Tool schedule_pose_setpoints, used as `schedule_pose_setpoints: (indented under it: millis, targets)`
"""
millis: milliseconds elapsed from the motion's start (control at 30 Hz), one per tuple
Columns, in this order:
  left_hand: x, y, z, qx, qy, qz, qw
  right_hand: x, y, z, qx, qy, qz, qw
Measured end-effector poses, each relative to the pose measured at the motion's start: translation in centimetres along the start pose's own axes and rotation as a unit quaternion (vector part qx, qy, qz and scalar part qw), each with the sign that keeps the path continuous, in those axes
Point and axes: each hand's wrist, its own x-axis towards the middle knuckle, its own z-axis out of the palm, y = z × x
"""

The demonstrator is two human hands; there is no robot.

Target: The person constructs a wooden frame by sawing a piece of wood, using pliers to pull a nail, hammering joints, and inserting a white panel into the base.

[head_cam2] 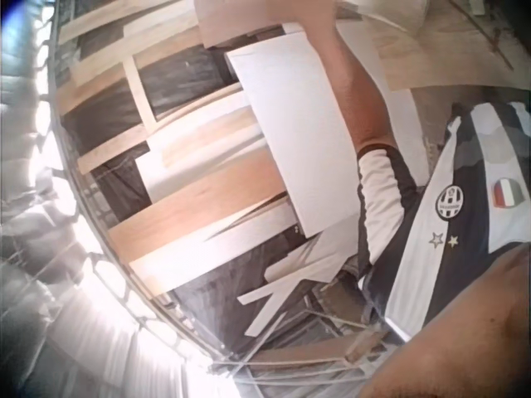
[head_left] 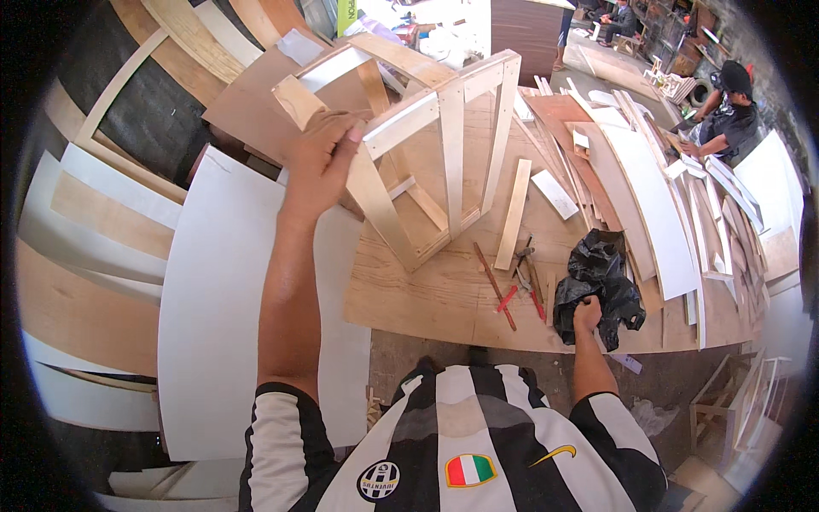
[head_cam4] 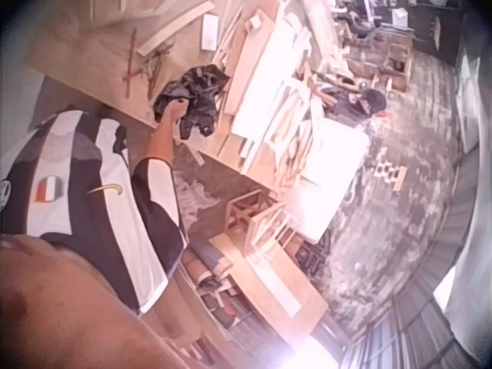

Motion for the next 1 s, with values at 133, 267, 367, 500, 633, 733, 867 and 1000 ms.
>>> schedule_pose_setpoints:
  millis: [133, 267, 367, 500, 633, 733, 867, 1000]
  targets:
    - [-0.2, -0.1, -0.3, 0.020, -0.003, 0.034, 0.999, -0.1, -3.0, -2.6, 0.028, 0.051, -0.051, 0.997]
    - [-0.4, -0.6, -0.2, 0.038, 0.015, 0.063, 0.997, 0.5, -10.1, -6.1, 0.383, -0.057, 0.058, 0.920]
    - [-0.4, -1.2, -0.1, 0.019, 0.006, 0.057, 0.998, -1.0, -17.8, -9.7, 0.481, -0.090, 0.014, 0.872]
    - [-0.4, -1.7, 0.3, 0.040, 0.037, 0.098, 0.994, -4.9, -28.9, -14.8, 0.505, -0.154, -0.097, 0.844]
    - [-0.9, -1.5, 0.9, 0.068, 0.065, 0.070, 0.993, -8.4, -39.4, -19.7, 0.499, -0.201, -0.206, 0.817]
    - [-1.3, -1.3, 1.6, 0.105, 0.095, 0.051, 0.989, -10.3, -45.8, -22.8, 0.502, -0.255, -0.329, 0.759]
    - [-1.2, -1.5, 2.1, 0.069, 0.128, 0.031, 0.989, -11.7, -52.7, -25.8, 0.405, -0.263, -0.468, 0.740]
    - [-1.1, -1.4, 2.1, 0.069, 0.129, 0.035, 0.989, -12.2, -57.3, -27.0, 0.337, -0.165, -0.640, 0.671]
